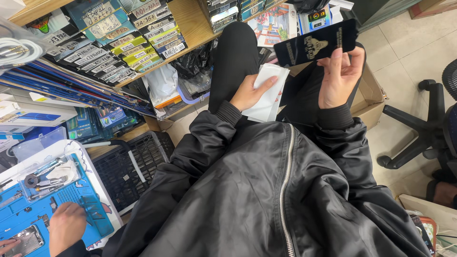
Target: The person sits on the floor and sorts through small packaged items, placing them into a cardboard box. They handle green and black packages, stacking them and occasionally placing them into the box.
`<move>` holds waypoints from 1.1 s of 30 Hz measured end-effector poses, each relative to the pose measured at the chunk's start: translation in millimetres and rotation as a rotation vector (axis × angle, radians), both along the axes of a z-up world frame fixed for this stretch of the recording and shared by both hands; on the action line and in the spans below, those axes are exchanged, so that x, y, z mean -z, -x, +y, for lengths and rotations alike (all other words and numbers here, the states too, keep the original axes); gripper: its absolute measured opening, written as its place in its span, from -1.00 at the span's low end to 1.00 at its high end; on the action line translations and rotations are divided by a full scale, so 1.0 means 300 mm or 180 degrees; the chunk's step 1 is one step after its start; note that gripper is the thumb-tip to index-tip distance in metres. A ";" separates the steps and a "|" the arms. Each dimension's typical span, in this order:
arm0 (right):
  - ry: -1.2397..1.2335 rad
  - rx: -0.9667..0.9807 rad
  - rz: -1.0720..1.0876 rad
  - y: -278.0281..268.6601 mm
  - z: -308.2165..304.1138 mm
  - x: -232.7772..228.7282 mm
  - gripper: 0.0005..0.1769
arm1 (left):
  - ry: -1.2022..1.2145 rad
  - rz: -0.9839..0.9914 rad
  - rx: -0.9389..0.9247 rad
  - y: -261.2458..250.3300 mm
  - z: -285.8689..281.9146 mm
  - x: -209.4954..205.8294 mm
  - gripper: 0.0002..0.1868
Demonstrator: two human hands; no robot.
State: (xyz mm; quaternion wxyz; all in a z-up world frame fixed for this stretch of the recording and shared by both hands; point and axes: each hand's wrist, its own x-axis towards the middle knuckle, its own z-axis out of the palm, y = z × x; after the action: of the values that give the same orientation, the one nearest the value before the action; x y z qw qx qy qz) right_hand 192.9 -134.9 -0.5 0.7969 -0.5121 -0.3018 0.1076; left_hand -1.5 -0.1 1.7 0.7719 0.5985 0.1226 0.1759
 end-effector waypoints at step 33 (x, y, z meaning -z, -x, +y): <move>0.0114 0.0382 -0.0494 0.021 0.003 -0.032 -0.75 | -0.0822 0.0156 -0.0338 -0.017 0.015 0.072 -0.69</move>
State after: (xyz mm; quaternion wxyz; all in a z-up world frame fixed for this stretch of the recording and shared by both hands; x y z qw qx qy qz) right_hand 186.5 -133.9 9.2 0.7669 -0.5502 -0.3295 0.0250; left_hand 3.6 4.6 -19.7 0.6748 0.6897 0.1492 0.2161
